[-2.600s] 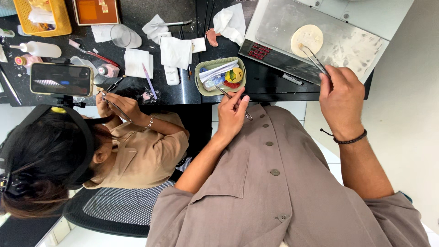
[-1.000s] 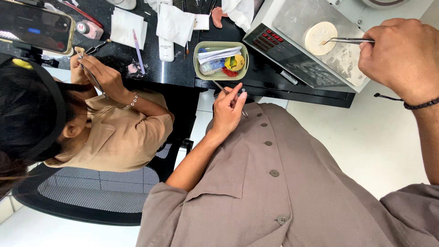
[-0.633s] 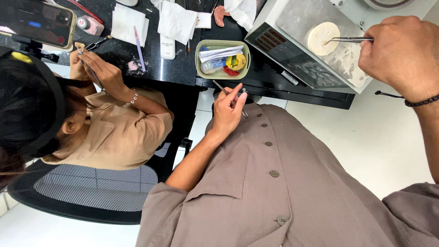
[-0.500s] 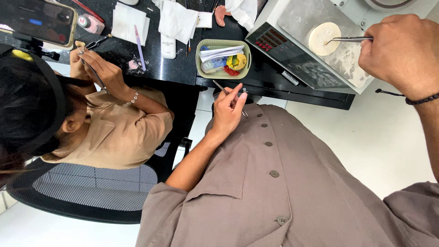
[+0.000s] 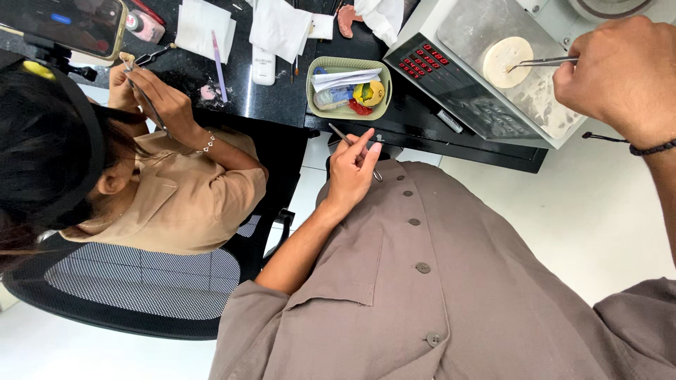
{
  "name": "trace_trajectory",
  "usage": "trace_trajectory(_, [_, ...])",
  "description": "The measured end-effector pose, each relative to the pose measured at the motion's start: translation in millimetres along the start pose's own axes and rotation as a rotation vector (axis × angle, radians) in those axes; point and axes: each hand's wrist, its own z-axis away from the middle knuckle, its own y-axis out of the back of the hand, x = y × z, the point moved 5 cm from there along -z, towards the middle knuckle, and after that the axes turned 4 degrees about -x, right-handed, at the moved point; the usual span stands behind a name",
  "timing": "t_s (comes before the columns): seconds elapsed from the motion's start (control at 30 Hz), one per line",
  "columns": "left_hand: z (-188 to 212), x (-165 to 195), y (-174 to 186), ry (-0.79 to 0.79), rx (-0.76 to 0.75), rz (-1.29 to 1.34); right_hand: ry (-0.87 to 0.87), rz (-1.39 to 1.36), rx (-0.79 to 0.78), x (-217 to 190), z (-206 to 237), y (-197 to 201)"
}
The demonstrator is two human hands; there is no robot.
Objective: The person holds a dental crown with forceps in one hand and uses a brush to apply ceramic material to it, comparing the crown against a shade guide. They then move to a porcelain furnace and continue applying and shaping material on the crown placed on the furnace trivet.
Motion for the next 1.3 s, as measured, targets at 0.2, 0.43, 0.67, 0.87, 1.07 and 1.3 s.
trace_trajectory(0.2, [0, -1, -1, 0.001, -0.005, -0.003, -0.012, -0.094, 0.028, 16, 9, -25])
trace_trajectory(0.43, [3, 2, -10, 0.0, -0.06, -0.019, -0.201, -0.865, 0.125, 19, 84, -1])
trace_trajectory(0.67, [32, 18, -47, -0.036, -0.158, 0.059, -0.079, -1.413, -0.163, -62, 127, 5])
trace_trajectory(0.87, [90, 32, -115, -0.149, -0.218, 0.077, 0.086, -1.645, -0.197, -151, 162, -55])
trace_trajectory(1.07, [162, 15, -169, -0.006, -0.096, 0.223, 0.253, -1.574, -0.009, -174, 227, -93])
trace_trajectory(1.3, [237, 1, -161, -0.108, -0.043, 0.298, 0.417, -1.553, 0.191, -177, 267, -95])
